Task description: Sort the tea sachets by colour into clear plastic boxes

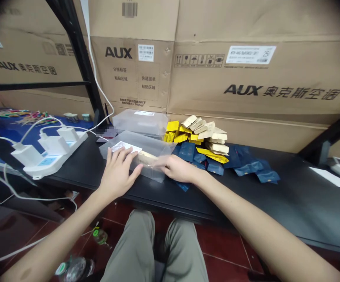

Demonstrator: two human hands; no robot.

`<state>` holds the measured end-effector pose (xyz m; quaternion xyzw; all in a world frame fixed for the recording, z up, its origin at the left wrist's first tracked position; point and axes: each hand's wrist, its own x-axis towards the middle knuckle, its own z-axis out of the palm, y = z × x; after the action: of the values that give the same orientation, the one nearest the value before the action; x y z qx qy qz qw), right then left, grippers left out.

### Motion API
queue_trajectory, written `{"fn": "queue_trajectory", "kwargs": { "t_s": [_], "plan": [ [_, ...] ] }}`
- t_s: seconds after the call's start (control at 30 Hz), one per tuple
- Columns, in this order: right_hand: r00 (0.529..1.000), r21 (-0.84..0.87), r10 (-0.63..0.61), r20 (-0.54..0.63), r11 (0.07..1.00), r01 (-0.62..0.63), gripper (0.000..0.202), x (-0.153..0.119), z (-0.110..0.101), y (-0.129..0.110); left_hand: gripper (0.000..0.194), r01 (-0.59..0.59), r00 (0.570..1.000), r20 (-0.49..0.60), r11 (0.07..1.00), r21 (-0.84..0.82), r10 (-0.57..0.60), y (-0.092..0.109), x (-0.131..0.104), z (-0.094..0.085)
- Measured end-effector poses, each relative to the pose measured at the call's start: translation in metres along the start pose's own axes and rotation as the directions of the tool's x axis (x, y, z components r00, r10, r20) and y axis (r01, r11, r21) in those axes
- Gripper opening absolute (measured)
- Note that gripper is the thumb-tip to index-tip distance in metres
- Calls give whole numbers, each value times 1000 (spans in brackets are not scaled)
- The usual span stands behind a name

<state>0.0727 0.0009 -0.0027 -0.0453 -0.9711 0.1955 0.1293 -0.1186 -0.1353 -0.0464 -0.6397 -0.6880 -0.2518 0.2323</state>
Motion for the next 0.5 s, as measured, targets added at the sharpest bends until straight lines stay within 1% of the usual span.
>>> {"fn": "queue_trajectory", "kwargs": {
  "t_s": [0.1,0.2,0.33,0.43,0.5],
  "plan": [
    [999,-139,-19,44,990,25,34,7,3,4,53,4,1000,-3,1000,-6,-4,0,0,0],
    [999,-187,-22,24,982,27,29,14,6,13,53,2,1000,-7,1000,-6,-2,1,0,0],
    [996,-62,-68,-58,996,64,25,22,14,24,53,-9,1000,-5,1000,-11,8,1,0,-1],
    [985,30,-44,-167,998,50,20,31,23,30,53,-16,1000,-6,1000,-10,16,1,0,-1],
    [980,38,-37,-196,998,45,20,39,28,32,53,-20,1000,-7,1000,-9,20,1,0,-1]
  ]
}}
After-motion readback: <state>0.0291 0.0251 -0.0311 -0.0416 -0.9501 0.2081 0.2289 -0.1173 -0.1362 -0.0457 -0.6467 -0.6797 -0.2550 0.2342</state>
